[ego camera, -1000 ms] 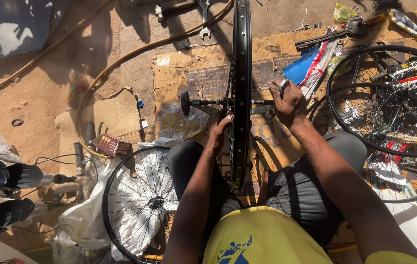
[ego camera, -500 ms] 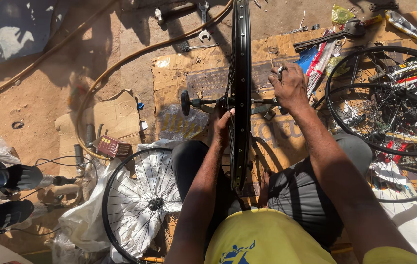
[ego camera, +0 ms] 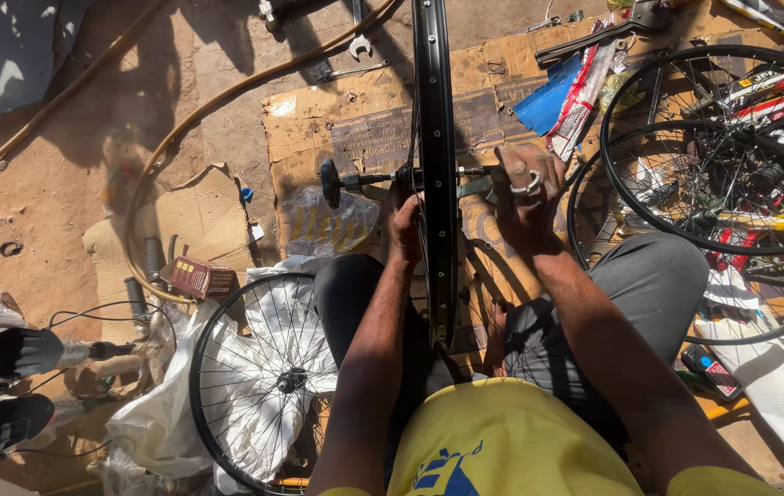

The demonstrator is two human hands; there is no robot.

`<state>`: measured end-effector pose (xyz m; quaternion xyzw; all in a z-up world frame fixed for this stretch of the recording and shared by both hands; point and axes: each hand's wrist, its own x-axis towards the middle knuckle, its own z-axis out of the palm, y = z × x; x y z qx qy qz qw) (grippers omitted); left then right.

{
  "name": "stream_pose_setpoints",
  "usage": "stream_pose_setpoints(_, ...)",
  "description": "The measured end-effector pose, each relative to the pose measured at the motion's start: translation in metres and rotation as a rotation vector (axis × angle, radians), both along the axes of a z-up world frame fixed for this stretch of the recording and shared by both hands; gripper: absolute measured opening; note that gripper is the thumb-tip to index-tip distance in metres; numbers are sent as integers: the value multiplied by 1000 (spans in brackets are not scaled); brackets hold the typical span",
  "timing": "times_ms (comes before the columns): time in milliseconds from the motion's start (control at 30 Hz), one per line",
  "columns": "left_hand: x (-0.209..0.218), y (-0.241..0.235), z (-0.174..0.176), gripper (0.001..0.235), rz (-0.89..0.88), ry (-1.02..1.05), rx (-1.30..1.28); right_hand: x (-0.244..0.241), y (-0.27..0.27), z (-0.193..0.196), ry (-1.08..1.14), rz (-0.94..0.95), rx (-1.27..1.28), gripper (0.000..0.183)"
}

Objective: The person sits on the ground and uses a spoke wrench to tighten the nipples on a bicycle wheel mounted on a truing stand. They rotate the wheel to access different spokes and continue adjusting the tension throughout the clip.

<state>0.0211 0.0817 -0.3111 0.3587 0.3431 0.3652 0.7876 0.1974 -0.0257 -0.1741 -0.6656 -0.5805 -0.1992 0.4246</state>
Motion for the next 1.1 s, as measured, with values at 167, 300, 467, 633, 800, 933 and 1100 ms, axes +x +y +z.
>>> stream_pose_setpoints(167,6,8,5,38,-10,-82,66,73,64,6,102,-34,-263,39)
stream_pose_setpoints(300,0,1,-1,36,-5,-83,2,44,26,-29,-186,-129,-310,38)
stream_pose_setpoints(467,2,0,13,35,18,-58,13,-57,-70,-40,646,-76,-505,63)
stream_pose_setpoints(633,0,-3,32,49,93,-45,175,-43,-55,-8,91,-16,-35,35)
stream_pose_setpoints(800,3,2,54,47,43,-85,141,62,45,17,170,-40,-179,47)
stream_pose_setpoints(933,2,-1,48,52,77,-139,82,60,53,5,-39,-43,-394,49)
stream_pose_setpoints(1100,4,2,27,44,-1,-119,81,-35,-48,-28,165,-49,-334,68)
